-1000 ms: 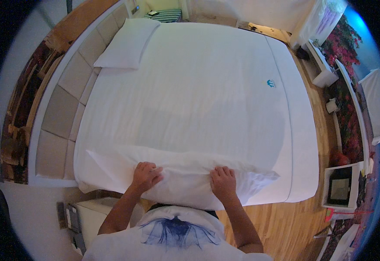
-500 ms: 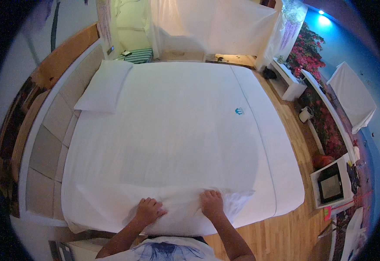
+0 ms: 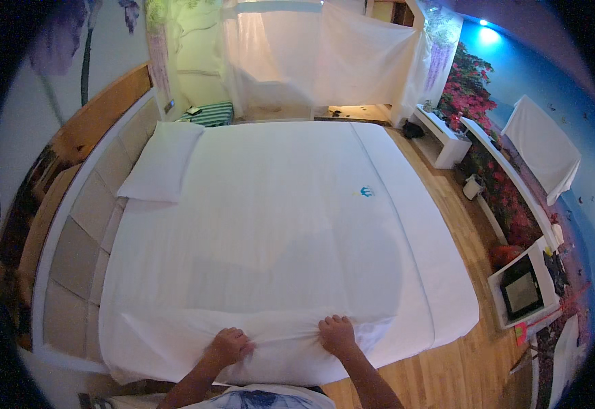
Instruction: The person inserts a pillow into a white pillowcase on a bed, then smooths and arranges the fitted sheet. The pillow is placed at the head of the bed after being fully encased.
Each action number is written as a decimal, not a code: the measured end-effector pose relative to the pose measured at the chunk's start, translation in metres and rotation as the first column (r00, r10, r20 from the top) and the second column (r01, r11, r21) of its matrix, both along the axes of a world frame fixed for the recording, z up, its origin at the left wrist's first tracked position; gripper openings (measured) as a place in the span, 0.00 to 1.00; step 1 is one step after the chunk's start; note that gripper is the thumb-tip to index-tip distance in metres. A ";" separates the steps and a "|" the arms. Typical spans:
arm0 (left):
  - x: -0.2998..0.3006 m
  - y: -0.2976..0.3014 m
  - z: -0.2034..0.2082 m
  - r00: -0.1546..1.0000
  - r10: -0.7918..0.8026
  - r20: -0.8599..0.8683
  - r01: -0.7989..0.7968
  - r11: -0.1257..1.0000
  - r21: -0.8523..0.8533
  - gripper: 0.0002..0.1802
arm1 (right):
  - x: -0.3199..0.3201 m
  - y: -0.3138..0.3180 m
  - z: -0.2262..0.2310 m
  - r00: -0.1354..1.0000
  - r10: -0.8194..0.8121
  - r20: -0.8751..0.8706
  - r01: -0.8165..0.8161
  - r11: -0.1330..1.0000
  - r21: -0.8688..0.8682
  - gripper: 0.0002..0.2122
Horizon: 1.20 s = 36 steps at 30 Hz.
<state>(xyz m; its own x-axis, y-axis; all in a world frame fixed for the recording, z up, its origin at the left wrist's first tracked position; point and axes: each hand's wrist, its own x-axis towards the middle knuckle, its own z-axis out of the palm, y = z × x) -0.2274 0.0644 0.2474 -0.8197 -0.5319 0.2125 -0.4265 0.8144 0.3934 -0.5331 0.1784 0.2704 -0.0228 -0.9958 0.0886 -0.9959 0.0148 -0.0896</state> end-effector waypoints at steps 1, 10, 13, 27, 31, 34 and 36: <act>-0.002 0.003 0.006 1.000 -0.015 0.001 0.015 1.000 -0.018 0.12 | -0.002 0.003 0.004 1.000 0.008 0.010 -0.008 1.000 -0.011 0.06; 0.001 0.023 0.004 0.945 -0.007 0.328 0.008 1.000 -0.001 0.09 | -0.011 0.021 -0.022 0.997 0.030 -0.076 -0.027 0.999 0.034 0.06; 0.002 0.025 -0.002 0.912 -0.012 0.410 0.011 1.000 0.006 0.07 | -0.011 0.020 -0.026 0.997 0.047 -0.066 -0.044 0.998 0.052 0.04; 0.028 0.035 0.010 0.970 0.206 0.129 -0.218 0.972 0.084 0.13 | 0.002 0.008 0.018 0.982 0.053 0.179 -0.021 0.984 -0.175 0.07; 0.013 0.038 0.014 0.925 0.181 0.335 -0.223 0.971 0.089 0.15 | 0.006 -0.002 0.012 0.968 0.152 0.201 -0.112 0.974 -0.197 0.08; 0.012 0.041 0.012 0.946 0.169 0.276 -0.173 0.985 -0.009 0.14 | 0.045 -0.011 0.026 0.871 0.328 0.364 -0.245 0.935 -0.258 0.12; 0.011 0.044 0.006 0.949 0.152 0.275 -0.145 0.988 -0.047 0.12 | 0.076 -0.020 0.029 0.849 0.392 0.355 -0.359 0.920 -0.157 0.13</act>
